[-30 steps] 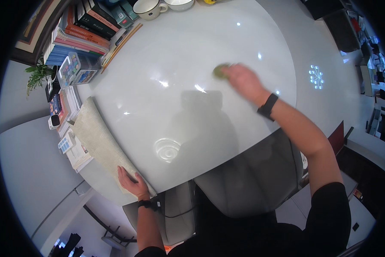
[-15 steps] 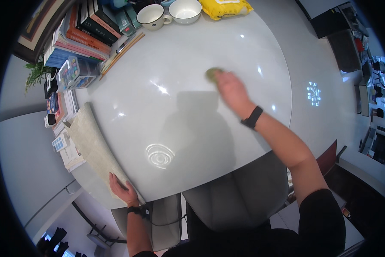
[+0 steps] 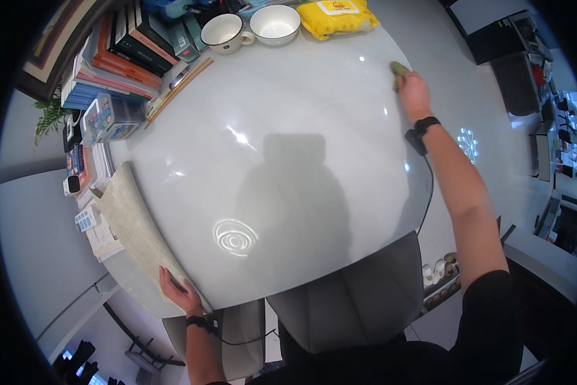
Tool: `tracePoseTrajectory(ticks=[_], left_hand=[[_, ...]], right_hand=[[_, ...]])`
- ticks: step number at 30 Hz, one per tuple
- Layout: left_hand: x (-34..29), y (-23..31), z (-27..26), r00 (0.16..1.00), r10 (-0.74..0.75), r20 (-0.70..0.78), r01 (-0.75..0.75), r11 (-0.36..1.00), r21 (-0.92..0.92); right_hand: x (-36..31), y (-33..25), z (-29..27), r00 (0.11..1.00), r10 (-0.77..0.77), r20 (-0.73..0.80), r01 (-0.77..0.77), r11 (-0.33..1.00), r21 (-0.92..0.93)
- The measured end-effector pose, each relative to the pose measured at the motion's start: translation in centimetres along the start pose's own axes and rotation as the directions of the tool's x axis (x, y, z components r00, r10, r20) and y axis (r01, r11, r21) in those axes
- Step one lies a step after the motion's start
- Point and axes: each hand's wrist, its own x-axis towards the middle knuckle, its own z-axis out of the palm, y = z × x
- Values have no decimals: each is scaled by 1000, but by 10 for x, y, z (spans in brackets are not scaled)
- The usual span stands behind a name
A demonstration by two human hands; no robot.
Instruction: The person cleans a white table by folding a light-colored mat and wiping the glass surface with a green cloth.
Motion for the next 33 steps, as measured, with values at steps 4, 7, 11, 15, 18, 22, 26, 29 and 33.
tracePoseTrajectory(ticks=[4,7,11,15,18,22,26,29,33], left_hand=[[-1,1,-1,1000,5,5,-5,1000,18],[1,4,-3,1000,-3,12,2,1000,27],[-1,-1,-8,1000,-12,13,11,1000,24],[-3,-2,-5,999,-26,20,26,1000,15],[-1,-3,0,1000,-15,22,15,1000,10],[-3,-5,-5,1000,-23,20,23,1000,1],[-1,-4,-2,1000,-10,14,10,1000,1],[-2,-2,1,1000,-7,19,7,1000,4],[-2,-4,-3,1000,-13,22,13,1000,11]], right_hand=[[21,59,-30,946,226,233,-160,949,-272],[13,18,-34,988,57,145,-41,993,-112],[-52,-156,-47,870,-456,185,353,840,413],[-120,-267,-24,545,-838,30,718,484,501],[-124,-285,-6,500,-866,-19,773,437,460],[-53,-242,12,685,-689,236,543,699,465],[41,-120,23,940,-324,105,284,916,282],[79,-15,22,997,6,75,-11,998,64],[92,27,-2,938,218,269,-140,950,-280]])
